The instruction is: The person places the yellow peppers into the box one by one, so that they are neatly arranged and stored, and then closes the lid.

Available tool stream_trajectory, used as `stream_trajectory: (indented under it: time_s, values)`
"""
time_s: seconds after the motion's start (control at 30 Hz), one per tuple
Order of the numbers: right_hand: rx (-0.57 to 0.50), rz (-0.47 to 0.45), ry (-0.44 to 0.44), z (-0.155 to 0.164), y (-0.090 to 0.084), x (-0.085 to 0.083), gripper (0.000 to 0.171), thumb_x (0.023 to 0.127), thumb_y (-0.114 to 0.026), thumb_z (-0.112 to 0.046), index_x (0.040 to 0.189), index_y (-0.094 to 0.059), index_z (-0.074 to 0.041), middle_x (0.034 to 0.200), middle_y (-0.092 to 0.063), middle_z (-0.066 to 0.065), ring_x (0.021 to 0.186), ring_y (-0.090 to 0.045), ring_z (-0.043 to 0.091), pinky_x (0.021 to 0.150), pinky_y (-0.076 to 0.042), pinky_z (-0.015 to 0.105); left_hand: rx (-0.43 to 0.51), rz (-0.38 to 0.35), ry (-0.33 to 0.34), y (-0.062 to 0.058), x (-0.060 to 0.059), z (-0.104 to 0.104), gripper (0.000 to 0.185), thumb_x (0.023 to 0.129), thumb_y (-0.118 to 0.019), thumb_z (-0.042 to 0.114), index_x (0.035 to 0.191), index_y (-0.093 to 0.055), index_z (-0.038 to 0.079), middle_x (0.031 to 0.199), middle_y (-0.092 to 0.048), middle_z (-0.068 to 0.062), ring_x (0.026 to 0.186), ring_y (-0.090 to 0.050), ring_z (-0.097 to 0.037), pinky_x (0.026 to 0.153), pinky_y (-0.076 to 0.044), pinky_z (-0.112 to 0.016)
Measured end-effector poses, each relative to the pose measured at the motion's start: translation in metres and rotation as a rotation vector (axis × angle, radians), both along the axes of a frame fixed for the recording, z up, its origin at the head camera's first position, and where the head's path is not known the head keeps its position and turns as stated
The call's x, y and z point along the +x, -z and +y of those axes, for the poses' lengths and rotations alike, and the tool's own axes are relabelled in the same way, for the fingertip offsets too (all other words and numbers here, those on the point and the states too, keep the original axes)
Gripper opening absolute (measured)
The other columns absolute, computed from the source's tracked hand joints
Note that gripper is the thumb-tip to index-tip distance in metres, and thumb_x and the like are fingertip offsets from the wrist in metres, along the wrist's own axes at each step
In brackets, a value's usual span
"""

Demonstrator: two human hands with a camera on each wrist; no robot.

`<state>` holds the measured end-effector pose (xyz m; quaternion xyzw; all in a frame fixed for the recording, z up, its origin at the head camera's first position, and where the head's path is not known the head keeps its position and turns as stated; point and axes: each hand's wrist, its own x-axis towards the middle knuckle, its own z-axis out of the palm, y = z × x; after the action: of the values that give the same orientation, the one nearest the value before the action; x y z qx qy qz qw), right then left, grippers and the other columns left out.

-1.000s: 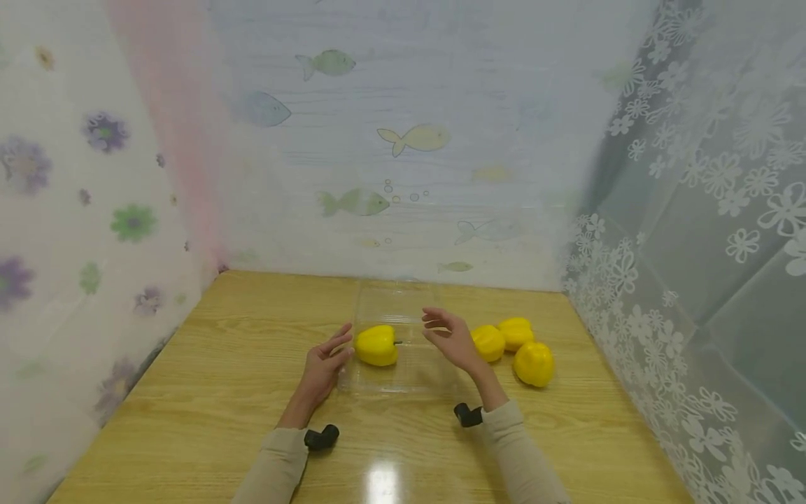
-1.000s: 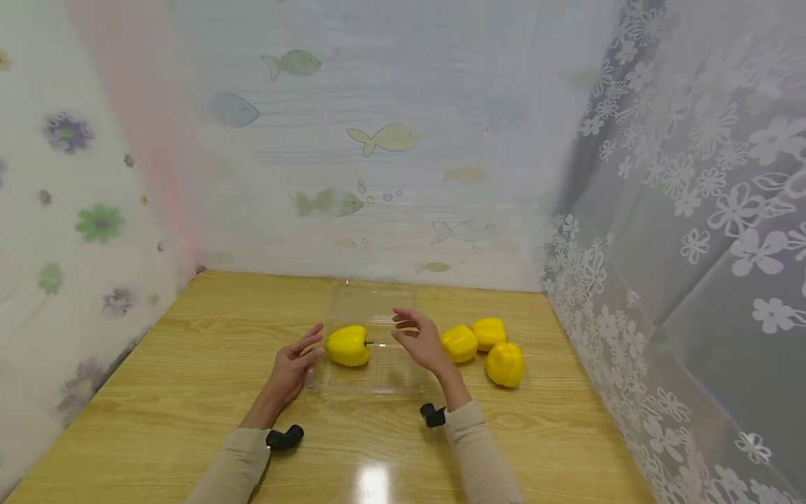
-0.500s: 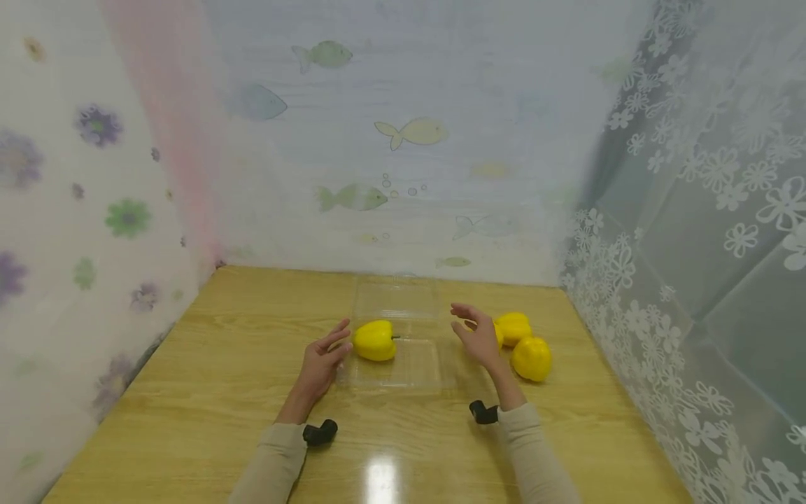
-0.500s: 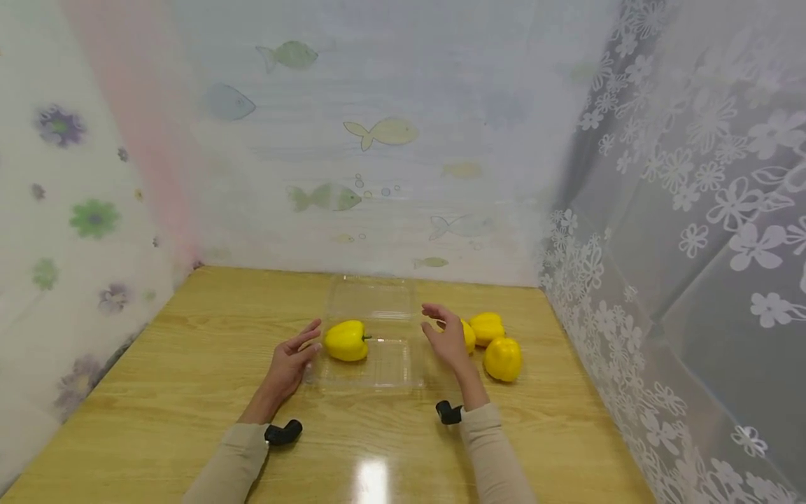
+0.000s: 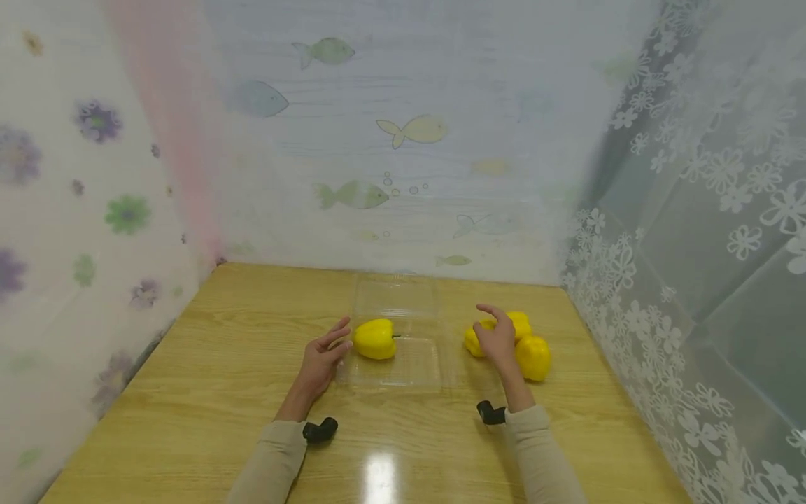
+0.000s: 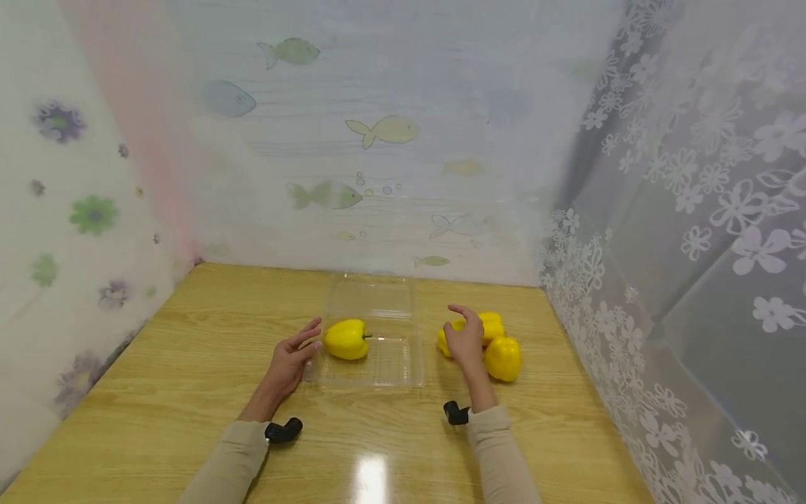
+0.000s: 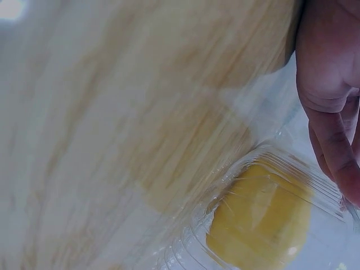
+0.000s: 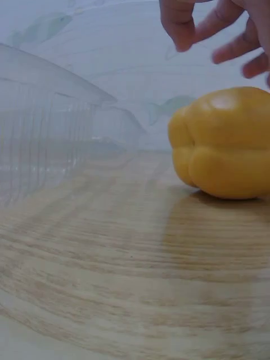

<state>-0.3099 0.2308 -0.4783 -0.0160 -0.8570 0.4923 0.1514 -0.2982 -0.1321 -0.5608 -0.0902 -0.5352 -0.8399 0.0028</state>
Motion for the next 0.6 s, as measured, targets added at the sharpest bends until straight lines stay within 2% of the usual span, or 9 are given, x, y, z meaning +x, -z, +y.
stream_trajectory:
  time_s: [0.07, 0.1, 0.17, 0.27, 0.37, 0.6]
  values:
    - [0.002, -0.022, 0.005, 0.001, 0.003, 0.0, 0.043, 0.093, -0.059, 0.003, 0.135, -0.063, -0.002, 0.151, -0.049, 0.021, 0.093, -0.059, 0.03, 0.078, -0.051, 0.042, 0.004, 0.005, 0.005, 0.0, 0.001, 0.0, 0.048, 0.098, -0.06, -0.008, 0.139, -0.042, -0.024, 0.161, -0.035, -0.02, 0.093, -0.061, -0.007, 0.055, -0.045, -0.016]
    - [-0.003, -0.03, 0.0, 0.002, 0.004, 0.0, 0.045, 0.093, -0.057, 0.005, 0.137, -0.061, -0.001, 0.152, -0.047, 0.022, 0.11, -0.057, 0.032, 0.088, -0.05, 0.046, 0.004, 0.007, 0.007, 0.0, 0.001, -0.001, 0.049, 0.098, -0.06, -0.008, 0.139, -0.041, -0.024, 0.162, -0.035, -0.02, 0.093, -0.061, -0.006, 0.056, -0.045, -0.016]
    - [0.002, -0.046, -0.012, 0.004, 0.005, -0.001, 0.049, 0.092, -0.054, 0.008, 0.14, -0.058, 0.001, 0.154, -0.045, 0.023, 0.139, -0.039, 0.036, 0.108, -0.04, 0.052, 0.01, 0.01, 0.007, -0.001, 0.001, 0.0, 0.049, 0.098, -0.061, -0.008, 0.139, -0.04, -0.025, 0.161, -0.035, -0.02, 0.091, -0.06, -0.006, 0.056, -0.045, -0.016]
    - [0.019, -0.066, -0.028, 0.007, 0.005, -0.001, 0.054, 0.089, -0.048, 0.012, 0.142, -0.052, 0.006, 0.154, -0.042, 0.027, 0.145, -0.033, 0.042, 0.116, -0.032, 0.058, 0.011, 0.012, 0.006, -0.003, 0.001, 0.001, 0.05, 0.097, -0.062, -0.008, 0.139, -0.041, -0.025, 0.161, -0.037, -0.019, 0.09, -0.06, -0.004, 0.056, -0.045, -0.016]
    - [0.051, -0.09, -0.031, 0.009, 0.005, -0.001, 0.055, 0.09, -0.045, 0.011, 0.145, -0.047, 0.009, 0.154, -0.041, 0.028, 0.149, -0.027, 0.043, 0.12, -0.025, 0.058, 0.007, 0.017, 0.006, -0.004, 0.001, 0.001, 0.049, 0.097, -0.062, -0.007, 0.139, -0.042, -0.023, 0.16, -0.04, -0.015, 0.092, -0.06, -0.005, 0.056, -0.045, -0.016]
    - [0.056, -0.15, -0.041, 0.011, 0.007, 0.003, 0.056, 0.094, -0.05, 0.005, 0.149, -0.042, 0.007, 0.157, -0.036, 0.028, 0.15, -0.022, 0.044, 0.12, -0.024, 0.061, -0.005, 0.017, -0.007, -0.001, 0.003, 0.001, 0.05, 0.096, -0.063, -0.007, 0.139, -0.042, -0.024, 0.159, -0.042, -0.014, 0.086, -0.059, -0.004, 0.055, -0.044, -0.016]
